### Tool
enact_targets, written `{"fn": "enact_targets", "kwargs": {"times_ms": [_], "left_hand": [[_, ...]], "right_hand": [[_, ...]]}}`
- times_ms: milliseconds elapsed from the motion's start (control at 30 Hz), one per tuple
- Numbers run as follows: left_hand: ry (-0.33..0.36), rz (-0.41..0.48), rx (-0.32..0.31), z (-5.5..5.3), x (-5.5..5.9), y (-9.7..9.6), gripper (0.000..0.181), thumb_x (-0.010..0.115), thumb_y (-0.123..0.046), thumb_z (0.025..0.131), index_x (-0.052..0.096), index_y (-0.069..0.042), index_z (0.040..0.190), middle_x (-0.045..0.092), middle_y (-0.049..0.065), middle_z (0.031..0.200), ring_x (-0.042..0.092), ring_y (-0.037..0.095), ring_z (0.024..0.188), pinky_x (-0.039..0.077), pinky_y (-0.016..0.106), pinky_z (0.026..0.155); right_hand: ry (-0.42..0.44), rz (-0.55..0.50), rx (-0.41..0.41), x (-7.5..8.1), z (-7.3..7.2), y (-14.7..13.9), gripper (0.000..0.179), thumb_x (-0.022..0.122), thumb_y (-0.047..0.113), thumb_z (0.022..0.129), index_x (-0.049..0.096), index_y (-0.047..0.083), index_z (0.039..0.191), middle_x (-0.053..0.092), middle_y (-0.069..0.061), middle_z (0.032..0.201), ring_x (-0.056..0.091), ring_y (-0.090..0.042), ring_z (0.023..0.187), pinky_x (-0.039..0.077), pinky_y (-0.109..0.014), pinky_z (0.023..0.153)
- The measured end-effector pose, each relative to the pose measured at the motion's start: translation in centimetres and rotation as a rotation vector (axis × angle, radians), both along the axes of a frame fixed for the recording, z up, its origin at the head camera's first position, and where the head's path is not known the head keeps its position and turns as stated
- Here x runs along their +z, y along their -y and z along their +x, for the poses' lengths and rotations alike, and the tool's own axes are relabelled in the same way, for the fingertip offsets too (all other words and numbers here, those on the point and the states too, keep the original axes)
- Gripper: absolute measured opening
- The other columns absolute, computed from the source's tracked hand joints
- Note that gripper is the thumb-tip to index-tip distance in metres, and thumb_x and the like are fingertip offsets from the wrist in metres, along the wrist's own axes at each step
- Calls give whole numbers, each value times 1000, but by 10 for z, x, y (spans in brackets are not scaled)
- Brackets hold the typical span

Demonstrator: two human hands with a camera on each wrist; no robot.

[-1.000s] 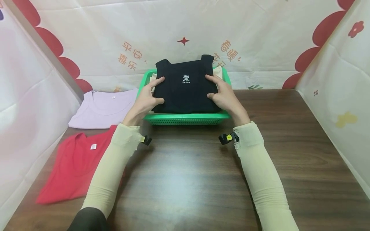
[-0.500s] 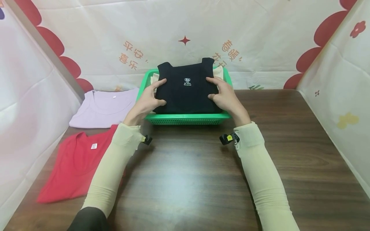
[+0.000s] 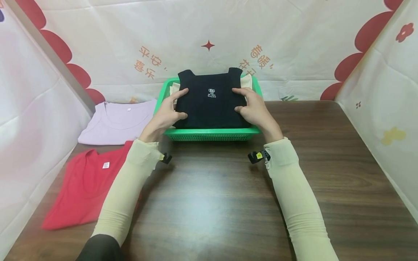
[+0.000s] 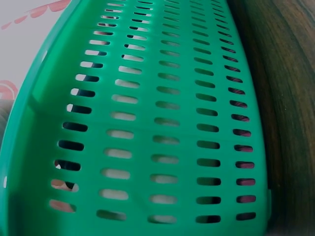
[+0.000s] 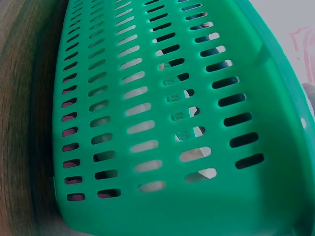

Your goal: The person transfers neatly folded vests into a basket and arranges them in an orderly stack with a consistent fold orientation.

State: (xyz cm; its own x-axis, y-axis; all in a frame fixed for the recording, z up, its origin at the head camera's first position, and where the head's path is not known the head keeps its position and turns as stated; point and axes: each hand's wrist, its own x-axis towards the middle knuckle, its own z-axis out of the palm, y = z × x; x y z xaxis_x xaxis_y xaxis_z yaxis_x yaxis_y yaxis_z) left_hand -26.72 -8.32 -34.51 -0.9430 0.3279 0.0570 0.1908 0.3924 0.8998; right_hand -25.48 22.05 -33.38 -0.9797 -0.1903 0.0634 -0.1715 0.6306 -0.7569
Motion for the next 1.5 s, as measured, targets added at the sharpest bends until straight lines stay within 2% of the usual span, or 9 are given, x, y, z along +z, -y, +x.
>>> {"fn": "enact_targets", "kwargs": {"times_ms": [67,267,433,700,933,1033,1167,1267,1500], "left_hand": [[-5,2,-1,0,0,0,88,63,12,86,36,-24,162,26,-3,171,19,15,159,42,36,100],[-9,-10,-2,2,0,0,89,62,13,85,35,-22,162,26,-1,171,22,17,158,38,38,111],[4,-21,-5,3,1,-1,89,63,12,86,35,-23,162,24,-2,172,19,17,159,39,38,107],[16,-20,-10,2,2,-1,88,63,12,87,35,-23,162,25,-1,171,22,18,158,40,39,111],[34,-21,-15,1,1,-1,88,63,11,86,34,-23,163,25,-2,171,25,18,156,39,40,111],[40,-27,-15,1,1,0,88,64,10,86,34,-23,162,25,-2,171,23,17,157,39,39,111],[51,-29,-18,0,1,-1,89,66,9,86,34,-23,163,24,-2,172,21,17,158,39,38,109],[59,-29,-21,0,1,-1,89,67,8,86,34,-24,163,23,-2,172,20,16,158,40,39,107],[57,-53,-27,1,0,0,88,68,5,87,32,-23,163,22,-2,172,17,16,160,38,42,117]], "right_hand": [[13,-4,2,1,0,0,65,60,1,101,41,19,160,31,-10,168,60,-38,126,49,-52,104],[61,-20,8,1,2,0,63,58,3,102,39,18,161,30,-10,168,59,-40,132,52,-47,99],[59,0,12,1,2,0,62,59,4,102,40,16,160,30,-11,169,58,-40,132,50,-48,99],[31,60,47,0,-2,-1,61,58,4,102,39,10,160,28,-14,170,23,-35,158,31,-59,120],[27,84,48,-2,-2,-1,62,58,5,102,38,10,160,28,-14,170,26,-35,156,34,-57,116],[25,91,48,-3,-2,-1,62,58,5,102,38,10,160,28,-14,170,40,-38,141,37,-54,107],[21,103,47,-3,-1,-1,62,58,5,102,38,10,160,28,-14,170,42,-37,126,35,-52,97],[12,110,51,-2,-1,-1,62,58,4,102,38,9,160,28,-15,170,39,-36,133,35,-52,98],[1,126,61,-3,-3,-1,62,59,3,100,39,7,159,31,-18,168,28,-37,155,31,-59,121]]}}
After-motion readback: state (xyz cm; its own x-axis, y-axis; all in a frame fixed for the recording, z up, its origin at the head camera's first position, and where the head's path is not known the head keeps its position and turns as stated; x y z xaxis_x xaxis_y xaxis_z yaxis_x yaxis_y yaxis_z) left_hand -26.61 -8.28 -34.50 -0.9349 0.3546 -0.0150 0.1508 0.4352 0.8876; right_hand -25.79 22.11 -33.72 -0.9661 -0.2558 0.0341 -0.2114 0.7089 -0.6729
